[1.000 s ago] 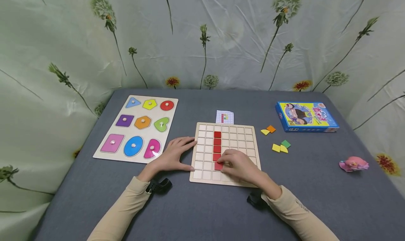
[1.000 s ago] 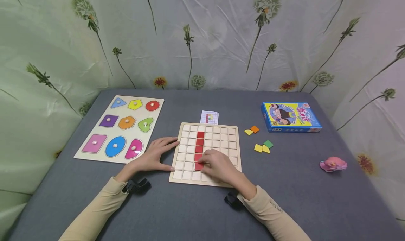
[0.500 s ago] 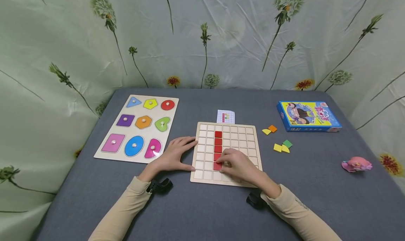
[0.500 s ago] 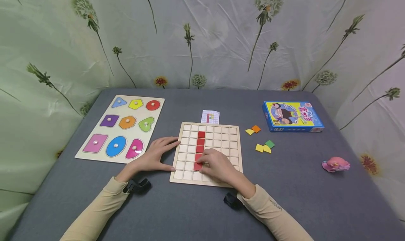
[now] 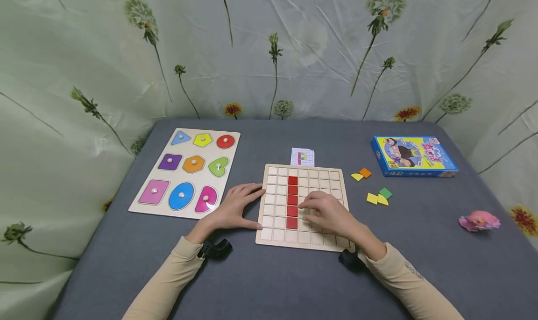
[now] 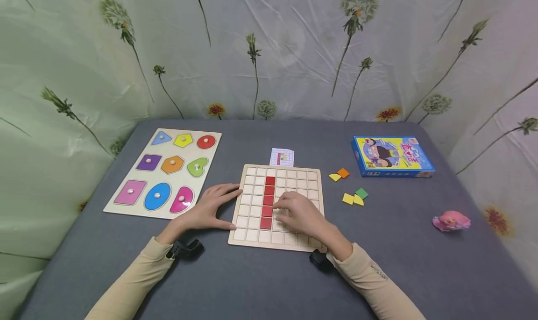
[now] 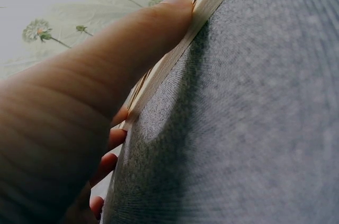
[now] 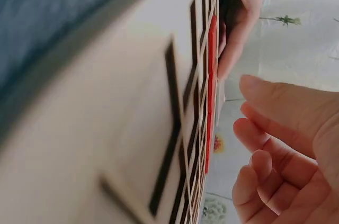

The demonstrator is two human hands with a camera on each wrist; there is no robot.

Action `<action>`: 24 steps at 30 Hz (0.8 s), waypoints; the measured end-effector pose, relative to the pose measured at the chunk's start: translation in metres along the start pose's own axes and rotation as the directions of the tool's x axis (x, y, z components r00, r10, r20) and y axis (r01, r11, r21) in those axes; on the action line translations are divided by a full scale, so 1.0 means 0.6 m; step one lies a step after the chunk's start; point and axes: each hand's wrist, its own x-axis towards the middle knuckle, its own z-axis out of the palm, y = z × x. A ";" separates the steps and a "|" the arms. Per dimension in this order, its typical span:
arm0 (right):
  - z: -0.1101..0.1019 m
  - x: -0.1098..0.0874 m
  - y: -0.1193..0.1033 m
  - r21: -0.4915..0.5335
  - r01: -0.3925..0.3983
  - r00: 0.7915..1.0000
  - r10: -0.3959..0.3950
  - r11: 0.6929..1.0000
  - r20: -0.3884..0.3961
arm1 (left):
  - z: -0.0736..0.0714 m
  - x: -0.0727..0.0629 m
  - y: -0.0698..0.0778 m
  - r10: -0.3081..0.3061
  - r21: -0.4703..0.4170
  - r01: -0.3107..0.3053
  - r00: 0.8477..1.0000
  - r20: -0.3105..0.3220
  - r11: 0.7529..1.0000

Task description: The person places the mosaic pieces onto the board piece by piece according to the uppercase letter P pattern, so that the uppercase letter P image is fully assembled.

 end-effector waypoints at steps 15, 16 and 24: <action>-0.039 -0.023 0.046 -0.001 -0.057 0.995 0.057 0.998 -0.082 | 0.001 0.001 0.001 -0.024 -0.003 0.024 1.000 0.011 1.000; -0.041 -0.025 0.049 0.000 -0.065 0.995 0.065 0.998 -0.082 | 0.001 0.001 0.001 -0.024 -0.004 0.024 1.000 0.012 1.000; -0.058 -0.038 0.085 -0.019 -0.099 0.991 0.097 0.995 -0.090 | 0.000 0.000 0.001 -0.029 -0.007 0.029 0.999 0.013 1.000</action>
